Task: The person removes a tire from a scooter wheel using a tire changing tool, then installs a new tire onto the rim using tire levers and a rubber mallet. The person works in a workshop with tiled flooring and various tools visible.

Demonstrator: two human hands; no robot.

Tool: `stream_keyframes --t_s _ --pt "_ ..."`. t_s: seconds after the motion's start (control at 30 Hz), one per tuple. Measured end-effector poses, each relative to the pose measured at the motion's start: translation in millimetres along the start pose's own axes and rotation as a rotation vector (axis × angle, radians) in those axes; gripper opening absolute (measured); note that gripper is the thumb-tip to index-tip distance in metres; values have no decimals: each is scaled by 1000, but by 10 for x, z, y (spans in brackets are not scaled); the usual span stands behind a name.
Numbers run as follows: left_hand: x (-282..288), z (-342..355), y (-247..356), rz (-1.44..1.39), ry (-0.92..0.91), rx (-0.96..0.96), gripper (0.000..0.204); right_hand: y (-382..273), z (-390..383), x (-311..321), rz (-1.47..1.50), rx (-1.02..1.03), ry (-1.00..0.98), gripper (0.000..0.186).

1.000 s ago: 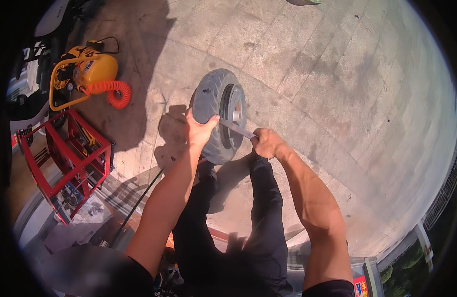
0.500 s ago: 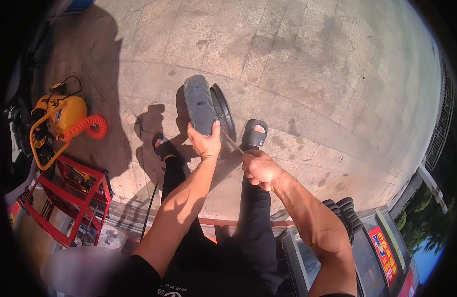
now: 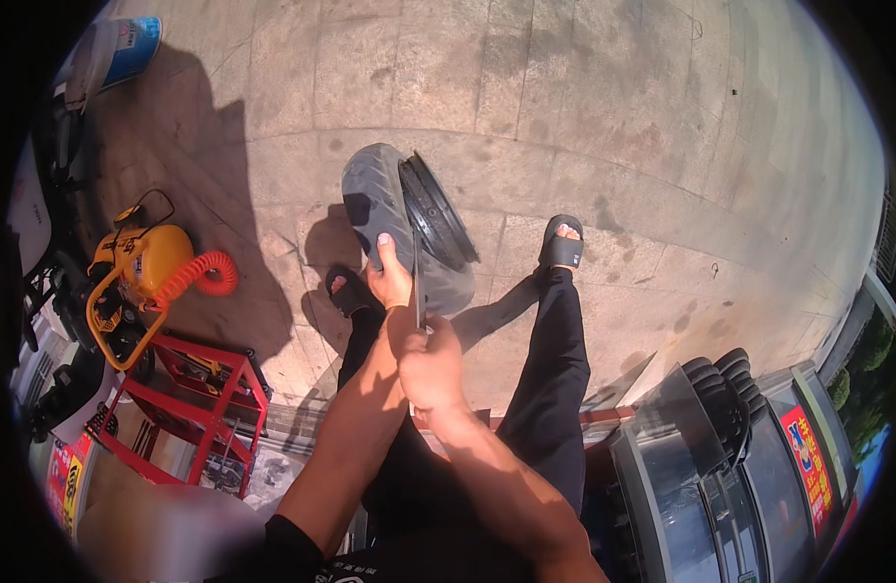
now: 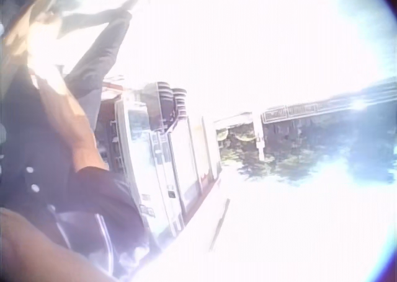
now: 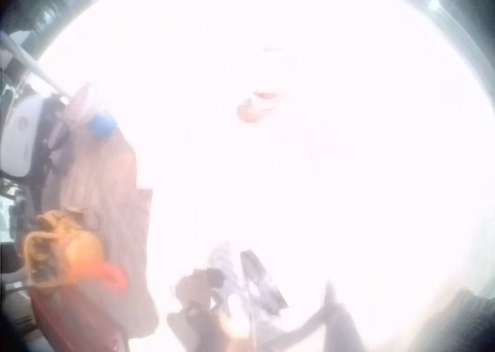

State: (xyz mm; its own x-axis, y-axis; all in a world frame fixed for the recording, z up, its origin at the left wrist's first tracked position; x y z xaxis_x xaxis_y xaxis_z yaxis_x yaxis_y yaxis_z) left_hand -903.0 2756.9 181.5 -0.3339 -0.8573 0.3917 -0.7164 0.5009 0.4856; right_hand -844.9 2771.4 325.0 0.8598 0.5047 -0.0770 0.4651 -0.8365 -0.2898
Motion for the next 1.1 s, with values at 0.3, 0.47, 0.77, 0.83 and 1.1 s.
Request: stream_keyframes --t_s 0.3,0.47,0.77,0.83,1.1 --pt "-509 -181 -36 -170 -371 158 112 302 404 359 -171 199 208 35" --pt "-577 -242 42 -209 -494 224 115 250 487 319 -209 253 265 38" --pt "-836 57 -171 236 -667 207 107 76 689 654 -354 251 304 43" --pt "-935 -6 -1 378 -740 300 112 -42 713 750 -279 196 282 44" --pt "-739 570 -159 418 -879 249 89 60 839 210 -189 155 309 49"
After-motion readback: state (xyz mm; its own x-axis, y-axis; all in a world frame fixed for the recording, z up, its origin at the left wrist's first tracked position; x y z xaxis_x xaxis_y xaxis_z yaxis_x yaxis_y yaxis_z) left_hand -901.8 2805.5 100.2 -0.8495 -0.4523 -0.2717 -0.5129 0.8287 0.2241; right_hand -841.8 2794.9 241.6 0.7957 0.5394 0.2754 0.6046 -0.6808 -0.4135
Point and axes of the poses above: each hand's wrist, its own z-axis towards the middle knuckle, its own x-axis out of the back of the hand, y = z × x, the point moved 1 cm from there along z, towards the middle knuckle, and after that the axes turned 14 degrees about -y, right-handed, at the moved point
